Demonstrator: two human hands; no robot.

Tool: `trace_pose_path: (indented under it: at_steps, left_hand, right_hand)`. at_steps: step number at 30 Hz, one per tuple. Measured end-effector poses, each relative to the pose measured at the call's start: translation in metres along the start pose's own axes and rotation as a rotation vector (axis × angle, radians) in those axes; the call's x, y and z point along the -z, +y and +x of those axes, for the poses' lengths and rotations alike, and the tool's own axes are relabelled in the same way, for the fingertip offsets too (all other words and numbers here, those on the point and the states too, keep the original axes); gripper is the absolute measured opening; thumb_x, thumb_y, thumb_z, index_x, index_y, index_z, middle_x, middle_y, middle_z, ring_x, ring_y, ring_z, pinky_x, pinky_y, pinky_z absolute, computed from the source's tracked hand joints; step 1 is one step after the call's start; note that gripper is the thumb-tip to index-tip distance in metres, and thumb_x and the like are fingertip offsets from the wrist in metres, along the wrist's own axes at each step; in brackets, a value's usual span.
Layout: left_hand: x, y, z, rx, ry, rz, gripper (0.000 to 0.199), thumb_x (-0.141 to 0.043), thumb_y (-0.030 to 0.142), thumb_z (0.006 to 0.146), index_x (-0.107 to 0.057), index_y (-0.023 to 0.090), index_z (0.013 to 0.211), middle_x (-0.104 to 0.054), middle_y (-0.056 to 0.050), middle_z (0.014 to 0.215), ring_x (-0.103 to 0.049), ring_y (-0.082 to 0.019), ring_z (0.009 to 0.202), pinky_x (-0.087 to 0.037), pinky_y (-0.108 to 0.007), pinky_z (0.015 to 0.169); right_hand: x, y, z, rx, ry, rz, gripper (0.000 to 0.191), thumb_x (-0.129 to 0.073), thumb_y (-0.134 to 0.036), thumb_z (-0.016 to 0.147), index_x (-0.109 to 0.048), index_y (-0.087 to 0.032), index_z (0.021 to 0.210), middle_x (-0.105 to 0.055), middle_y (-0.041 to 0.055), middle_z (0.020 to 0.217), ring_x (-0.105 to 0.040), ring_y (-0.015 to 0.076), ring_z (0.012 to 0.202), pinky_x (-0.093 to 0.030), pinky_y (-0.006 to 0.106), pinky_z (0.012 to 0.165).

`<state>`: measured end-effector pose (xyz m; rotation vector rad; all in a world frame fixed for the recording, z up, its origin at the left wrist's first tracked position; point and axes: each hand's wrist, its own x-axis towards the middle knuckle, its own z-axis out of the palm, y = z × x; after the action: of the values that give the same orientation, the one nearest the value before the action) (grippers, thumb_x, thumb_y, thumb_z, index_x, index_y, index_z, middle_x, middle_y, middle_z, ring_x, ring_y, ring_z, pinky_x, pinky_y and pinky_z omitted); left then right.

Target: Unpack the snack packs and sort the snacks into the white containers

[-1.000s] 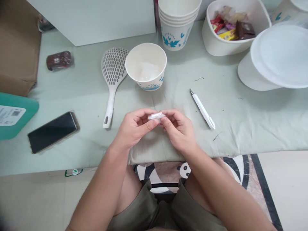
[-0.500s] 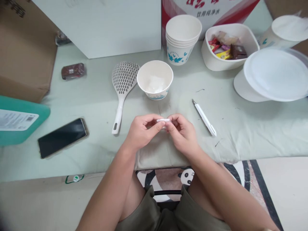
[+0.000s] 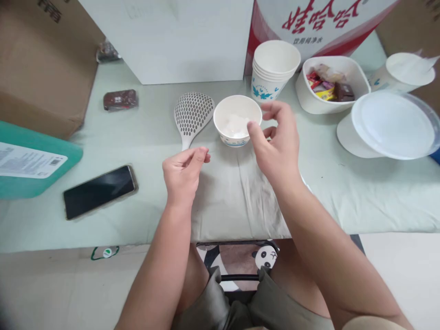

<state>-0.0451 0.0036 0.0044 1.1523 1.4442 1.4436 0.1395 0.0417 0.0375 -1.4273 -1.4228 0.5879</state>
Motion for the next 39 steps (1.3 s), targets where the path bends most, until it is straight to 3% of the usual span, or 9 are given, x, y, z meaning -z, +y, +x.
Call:
trace_pose_path:
  at_steps: [2,6,12,19,22,27,33,36,39]
  left_hand:
    - [0.006,0.002,0.004,-0.030,0.022,0.239,0.008,-0.072,0.026,0.089,-0.079,0.021,0.088,-0.077,-0.005,0.088,-0.073,-0.021,0.090,-0.058,-0.036,0.090]
    - [0.021,0.009,0.006,0.110,-0.021,0.800,0.048,-0.072,0.013,0.083,-0.071,0.022,0.130,-0.066,-0.016,0.132,-0.059,-0.037,0.131,-0.048,-0.052,0.113]
    - [0.036,0.018,0.003,0.213,-0.165,0.981,0.056,-0.053,0.003,0.086,-0.064,0.024,0.138,-0.067,-0.016,0.127,-0.068,-0.035,0.115,-0.052,-0.050,0.103]
    - [0.048,0.011,0.005,0.305,-0.123,0.406,0.026,-0.059,0.009,0.081,-0.062,0.026,0.100,-0.069,0.001,0.085,-0.066,-0.018,0.077,-0.052,-0.032,0.075]
    - [0.053,0.011,0.006,0.317,0.006,0.196,0.017,-0.059,0.011,0.081,-0.058,0.025,0.092,-0.062,0.004,0.076,-0.057,-0.013,0.065,-0.046,-0.027,0.063]
    - [0.065,0.011,0.008,0.234,0.206,-0.010,0.017,-0.059,0.012,0.082,-0.062,0.024,0.093,-0.060,0.003,0.077,-0.056,-0.012,0.067,-0.046,-0.024,0.063]
    - [0.091,0.006,0.013,0.222,0.253,-0.186,0.024,-0.059,0.027,0.091,-0.066,0.026,0.114,-0.073,-0.005,0.116,-0.069,-0.015,0.088,-0.054,-0.024,0.070]
    - [0.104,0.008,0.021,0.258,0.187,-0.352,0.047,-0.054,0.039,0.096,-0.054,0.031,0.142,-0.073,-0.007,0.120,-0.071,-0.016,0.083,-0.054,-0.025,0.063]
    - [0.115,0.014,0.031,0.281,0.197,-0.487,0.057,-0.042,0.042,0.100,-0.040,0.030,0.156,-0.073,-0.010,0.126,-0.075,-0.020,0.104,-0.060,-0.030,0.078]
  right_hand:
    - [-0.002,0.002,-0.023,-0.036,-0.016,0.034,0.024,-0.064,-0.030,0.093,-0.057,-0.028,0.116,-0.060,0.0039,0.112,-0.052,0.0095,0.064,-0.041,0.027,0.053]
    - [-0.014,-0.001,-0.070,-0.156,-0.140,0.082,0.019,-0.059,-0.028,0.093,-0.055,-0.027,0.112,-0.059,0.0008,0.096,-0.050,0.0109,0.060,-0.040,0.029,0.053]
    - [-0.046,-0.009,-0.094,-0.227,-0.432,0.075,0.023,-0.059,-0.034,0.088,-0.056,-0.023,0.108,-0.061,0.0055,0.106,-0.059,0.0129,0.069,-0.043,0.031,0.057]
    - [-0.080,-0.021,-0.096,-0.353,-0.570,0.336,0.026,-0.062,-0.036,0.090,-0.050,-0.024,0.110,-0.069,0.0024,0.103,-0.065,0.0132,0.077,-0.052,0.029,0.066]
    - [-0.093,-0.036,-0.093,-0.412,-0.607,0.459,0.029,-0.061,-0.037,0.091,-0.048,-0.025,0.113,-0.069,-0.0012,0.089,-0.064,0.0131,0.072,-0.052,0.030,0.067]
    - [-0.112,-0.062,-0.086,-0.440,-0.797,0.460,0.019,-0.060,-0.035,0.089,-0.054,-0.022,0.101,-0.069,0.0007,0.087,-0.064,0.0145,0.076,-0.053,0.031,0.071]
    - [-0.148,-0.077,-0.070,-0.407,-0.885,0.427,0.011,-0.058,-0.029,0.084,-0.056,-0.022,0.092,-0.060,-0.0036,0.072,-0.057,0.0132,0.065,-0.048,0.028,0.062]
    - [-0.175,-0.083,-0.055,-0.401,-0.831,0.383,0.003,-0.051,-0.024,0.085,-0.052,-0.023,0.082,-0.056,-0.0047,0.065,-0.053,0.0116,0.057,-0.043,0.027,0.055]
    - [-0.204,-0.086,-0.039,-0.381,-0.775,0.397,0.013,-0.046,-0.023,0.088,-0.045,-0.024,0.076,-0.050,-0.0053,0.059,-0.046,0.0104,0.051,-0.037,0.025,0.052]
